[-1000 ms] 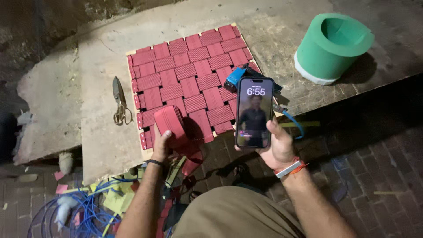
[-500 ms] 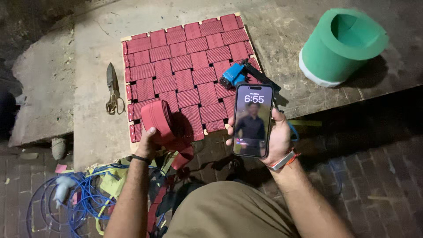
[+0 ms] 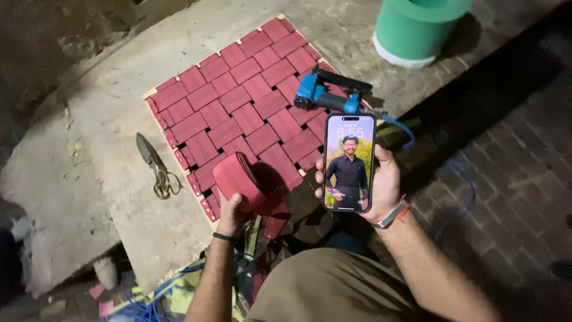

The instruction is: The person weaves red straps into a wooden frame using a pneumatic staple gun to secure each strap. They repeatedly cut, fold, and staple the straps to build a woven mat, then roll the excess strap into a coil.

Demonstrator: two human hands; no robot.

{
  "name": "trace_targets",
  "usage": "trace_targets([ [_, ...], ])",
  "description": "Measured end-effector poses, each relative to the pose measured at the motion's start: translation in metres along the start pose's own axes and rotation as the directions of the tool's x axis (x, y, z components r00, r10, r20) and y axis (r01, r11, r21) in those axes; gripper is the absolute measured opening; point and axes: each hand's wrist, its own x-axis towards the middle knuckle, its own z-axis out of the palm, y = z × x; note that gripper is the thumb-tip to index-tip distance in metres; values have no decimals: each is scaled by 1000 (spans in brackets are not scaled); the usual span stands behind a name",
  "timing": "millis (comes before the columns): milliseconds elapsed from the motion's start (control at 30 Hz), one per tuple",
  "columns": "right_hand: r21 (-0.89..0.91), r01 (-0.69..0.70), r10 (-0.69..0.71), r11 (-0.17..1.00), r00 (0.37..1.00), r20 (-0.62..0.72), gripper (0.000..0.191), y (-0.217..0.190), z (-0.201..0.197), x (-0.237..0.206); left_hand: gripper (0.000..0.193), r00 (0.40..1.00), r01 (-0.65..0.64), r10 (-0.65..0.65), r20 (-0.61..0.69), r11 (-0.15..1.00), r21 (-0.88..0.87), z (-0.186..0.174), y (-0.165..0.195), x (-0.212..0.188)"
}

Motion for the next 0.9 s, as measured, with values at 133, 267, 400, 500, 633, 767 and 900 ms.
trace_targets([
  [133, 6, 93, -93, 996, 996, -12, 79, 27, 6, -22, 111, 997, 17, -16, 81, 1000, -15, 7, 6, -5],
  [267, -23, 153, -155, 988, 986, -57, 82, 42, 12, -44, 109, 996, 22, -20, 85, 999, -28, 9, 6, -10],
  [400, -32, 185, -187, 982, 976, -108, 82, 45, 19, -63, 106, 993, 75, -66, 98, 994, -86, 7, 4, -13],
  [500, -35, 215, -217, 976, 973, -73, 83, 46, 14, -75, 104, 984, 100, -71, 162, 979, -178, 8, 5, -13],
  [633, -185, 167, -188, 968, 977, -99, 81, 48, -33, -100, 101, 992, 38, -22, 128, 991, -127, 10, 10, -19],
  [767, -438, -164, 131, 884, 986, -105, 61, 50, -130, -165, 103, 999, -53, 52, 6, 998, 21, 24, 2, -11],
  [900, -436, -800, 376, 412, 585, -718, 73, 71, -204, -297, 100, 897, 432, -362, 252, 835, -342, 36, -14, -9],
])
